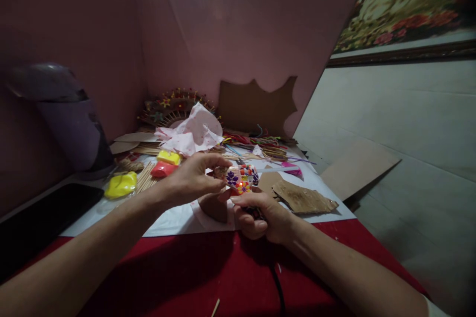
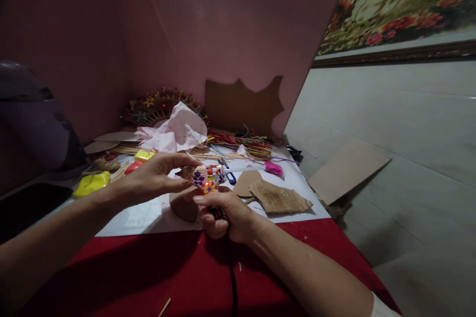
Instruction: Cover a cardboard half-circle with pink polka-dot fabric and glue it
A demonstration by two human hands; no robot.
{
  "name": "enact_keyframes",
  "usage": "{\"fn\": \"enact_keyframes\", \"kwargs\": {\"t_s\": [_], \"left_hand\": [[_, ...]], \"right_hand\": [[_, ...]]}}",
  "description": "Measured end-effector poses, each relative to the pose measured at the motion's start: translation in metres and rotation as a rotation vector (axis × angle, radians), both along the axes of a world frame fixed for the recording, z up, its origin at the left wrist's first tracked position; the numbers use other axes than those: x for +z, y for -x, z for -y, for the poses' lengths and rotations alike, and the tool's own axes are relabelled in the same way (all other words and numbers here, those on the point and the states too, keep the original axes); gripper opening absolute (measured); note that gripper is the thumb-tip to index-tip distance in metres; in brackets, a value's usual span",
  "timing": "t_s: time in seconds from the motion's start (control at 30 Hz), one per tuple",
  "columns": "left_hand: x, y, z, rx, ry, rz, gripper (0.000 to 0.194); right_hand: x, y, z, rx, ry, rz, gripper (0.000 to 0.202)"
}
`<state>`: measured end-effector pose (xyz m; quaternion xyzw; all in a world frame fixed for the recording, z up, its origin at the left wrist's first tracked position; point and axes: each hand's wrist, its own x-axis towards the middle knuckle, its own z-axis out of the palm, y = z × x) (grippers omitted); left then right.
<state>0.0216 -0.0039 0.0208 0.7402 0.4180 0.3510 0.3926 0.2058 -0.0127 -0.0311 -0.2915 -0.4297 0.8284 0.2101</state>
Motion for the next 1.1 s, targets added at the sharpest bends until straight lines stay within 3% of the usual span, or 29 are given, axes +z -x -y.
{"fn": "enact_keyframes", "kwargs": {"t_s": [0.2,0.37,0.53,0.67,0.87,1.1], "left_hand": [[-0.0061,-0.0024,-0.0016,0.070,-0.116,-0.048,0.028],[-0.0017,0.0029,-0.0027,-0.009,-0.042,0.003,0.033],[-0.0011,0.0013,-0.0022,-0.003,-0.003,0.012,0.035],[-0.0048,-0.0009,-0.0021,0.054,-0.068,-0.003,0.035],[-0.0007,0.0030,-0.0032,-0.038,-0.047,-0.017,0.039],[-0.0026,0.0010,-0.0019,0.034,-0.092,-0.039,0.035]], "right_hand": [[0.0020,0.0023,0.0017,-0.006,-0.006,-0.004,0.025],[0.0004,0.0011,0.0007,0.005,0.009,0.034,0.032],[-0.0005,-0.0001,-0.0009,-0.001,0.015,0.003,0.028],[0.0006,0.0010,0.0006,-0.008,0.018,-0.011,0.024],[0.0004,0.0000,0.0007,-0.002,0.014,-0.003,0.030],[0.0027,0.0004,0.0016,-0.023,0.031,-0.025,0.026]]}}
